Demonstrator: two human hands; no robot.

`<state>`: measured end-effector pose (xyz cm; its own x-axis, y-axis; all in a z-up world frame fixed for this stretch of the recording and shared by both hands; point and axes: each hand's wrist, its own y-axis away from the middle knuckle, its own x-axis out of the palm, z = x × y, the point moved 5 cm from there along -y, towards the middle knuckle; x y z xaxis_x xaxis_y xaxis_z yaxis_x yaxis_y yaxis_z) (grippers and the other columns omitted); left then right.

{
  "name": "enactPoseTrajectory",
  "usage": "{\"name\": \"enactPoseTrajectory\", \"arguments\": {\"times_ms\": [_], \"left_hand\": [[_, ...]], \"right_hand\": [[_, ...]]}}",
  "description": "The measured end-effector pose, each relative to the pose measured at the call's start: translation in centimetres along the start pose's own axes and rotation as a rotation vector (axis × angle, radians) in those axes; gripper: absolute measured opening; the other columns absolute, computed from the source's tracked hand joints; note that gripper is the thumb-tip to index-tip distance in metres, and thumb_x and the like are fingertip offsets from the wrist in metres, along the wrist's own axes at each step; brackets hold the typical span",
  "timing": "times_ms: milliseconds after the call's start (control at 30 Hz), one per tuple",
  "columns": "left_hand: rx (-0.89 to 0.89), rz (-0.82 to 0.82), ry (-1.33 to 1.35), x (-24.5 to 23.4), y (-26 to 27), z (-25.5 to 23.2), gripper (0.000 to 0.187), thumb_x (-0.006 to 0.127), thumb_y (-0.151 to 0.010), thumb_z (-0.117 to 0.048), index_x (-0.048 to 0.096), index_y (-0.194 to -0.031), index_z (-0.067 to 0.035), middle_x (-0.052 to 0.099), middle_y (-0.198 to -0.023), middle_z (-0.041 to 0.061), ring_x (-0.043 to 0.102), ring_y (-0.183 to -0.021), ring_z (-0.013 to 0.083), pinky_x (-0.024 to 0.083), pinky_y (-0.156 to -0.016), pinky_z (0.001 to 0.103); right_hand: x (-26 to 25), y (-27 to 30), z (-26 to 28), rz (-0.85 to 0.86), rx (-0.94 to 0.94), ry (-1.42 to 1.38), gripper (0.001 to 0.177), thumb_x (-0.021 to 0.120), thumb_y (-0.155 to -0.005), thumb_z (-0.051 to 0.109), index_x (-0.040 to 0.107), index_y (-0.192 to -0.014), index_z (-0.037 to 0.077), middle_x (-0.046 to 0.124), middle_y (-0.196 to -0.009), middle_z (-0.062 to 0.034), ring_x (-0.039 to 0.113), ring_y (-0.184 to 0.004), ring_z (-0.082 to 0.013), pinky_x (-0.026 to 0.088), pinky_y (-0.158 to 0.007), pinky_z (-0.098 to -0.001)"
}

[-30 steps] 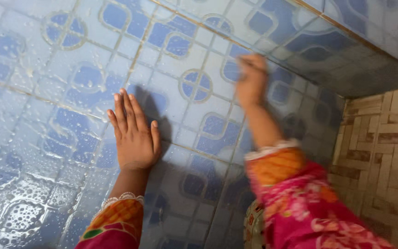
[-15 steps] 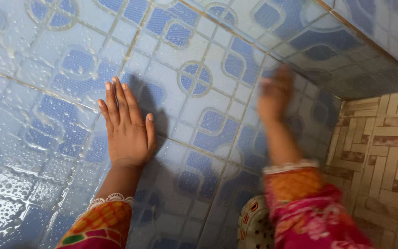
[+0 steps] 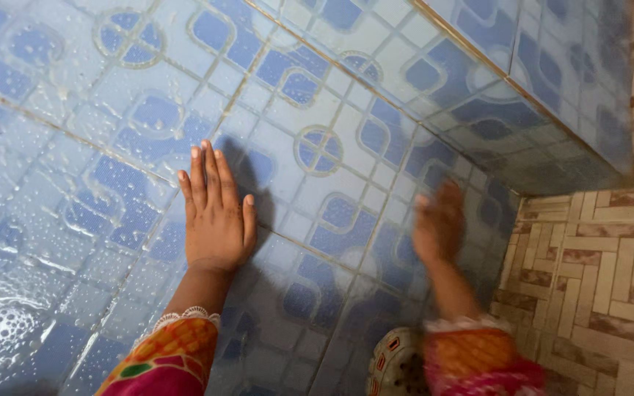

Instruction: The person cleans a tiled floor by scrubbing the grout lines and surface with a small tool and wiping the area by hand.

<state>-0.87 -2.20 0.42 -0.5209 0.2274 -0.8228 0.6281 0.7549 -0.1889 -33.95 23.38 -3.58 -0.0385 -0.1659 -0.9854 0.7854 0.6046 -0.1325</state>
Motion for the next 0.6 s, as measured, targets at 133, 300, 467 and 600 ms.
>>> {"name": "enactPoseTrajectory", "arguments": {"times_ms": [133, 300, 467, 600], "left_hand": [[-0.016, 0.010, -0.023, 0.0, -0.1, 0.2, 0.078, 0.046, -0.099, -0.027, 0.016, -0.159, 0.013, 0.011, -0.170, 0.027, 0.002, -0.159, 0.0409, 0.002, -0.127, 0.058], [-0.054, 0.003, 0.019, -0.2, -0.2, 0.1, 0.076, 0.045, -0.101, -0.027, 0.017, -0.159, 0.012, 0.011, -0.171, 0.027, 0.002, -0.159, 0.0406, 0.002, -0.128, 0.057], [-0.085, -0.059, 0.077, -0.8, 0.2, 0.9, 0.075, 0.043, -0.100, -0.024, 0.017, -0.161, 0.010, 0.011, -0.172, 0.025, 0.001, -0.160, 0.0417, 0.003, -0.130, 0.058], [-0.098, -0.171, 0.117, -1.3, 0.6, 1.6, 0.072, 0.044, -0.104, -0.024, 0.017, -0.161, 0.010, 0.010, -0.172, 0.027, 0.000, -0.161, 0.0439, 0.003, -0.131, 0.059]], "right_hand": [[1.7, 4.9, -9.7, -0.071, 0.211, 0.014, 0.067, 0.033, -0.111, 0.044, 0.039, -0.150, -0.010, 0.030, -0.161, -0.0321, 0.026, -0.150, -0.0466, 0.018, -0.123, -0.0511], [2.0, 6.4, 5.9, -0.199, -0.037, -0.100, 0.071, 0.039, -0.109, 0.046, 0.040, -0.151, -0.011, 0.038, -0.160, -0.0309, 0.035, -0.150, -0.0446, 0.024, -0.126, -0.0490], [-2.8, 11.4, 28.5, 0.049, -0.517, -0.345, 0.068, 0.054, -0.099, 0.030, 0.042, -0.155, -0.006, 0.040, -0.163, -0.0227, 0.037, -0.154, -0.0386, 0.024, -0.130, -0.0501], [-2.9, 10.9, 27.5, 0.063, -0.523, -0.308, 0.068, 0.062, -0.096, 0.025, 0.040, -0.154, -0.004, 0.039, -0.162, -0.0215, 0.036, -0.151, -0.0379, 0.025, -0.124, -0.0507]]}}
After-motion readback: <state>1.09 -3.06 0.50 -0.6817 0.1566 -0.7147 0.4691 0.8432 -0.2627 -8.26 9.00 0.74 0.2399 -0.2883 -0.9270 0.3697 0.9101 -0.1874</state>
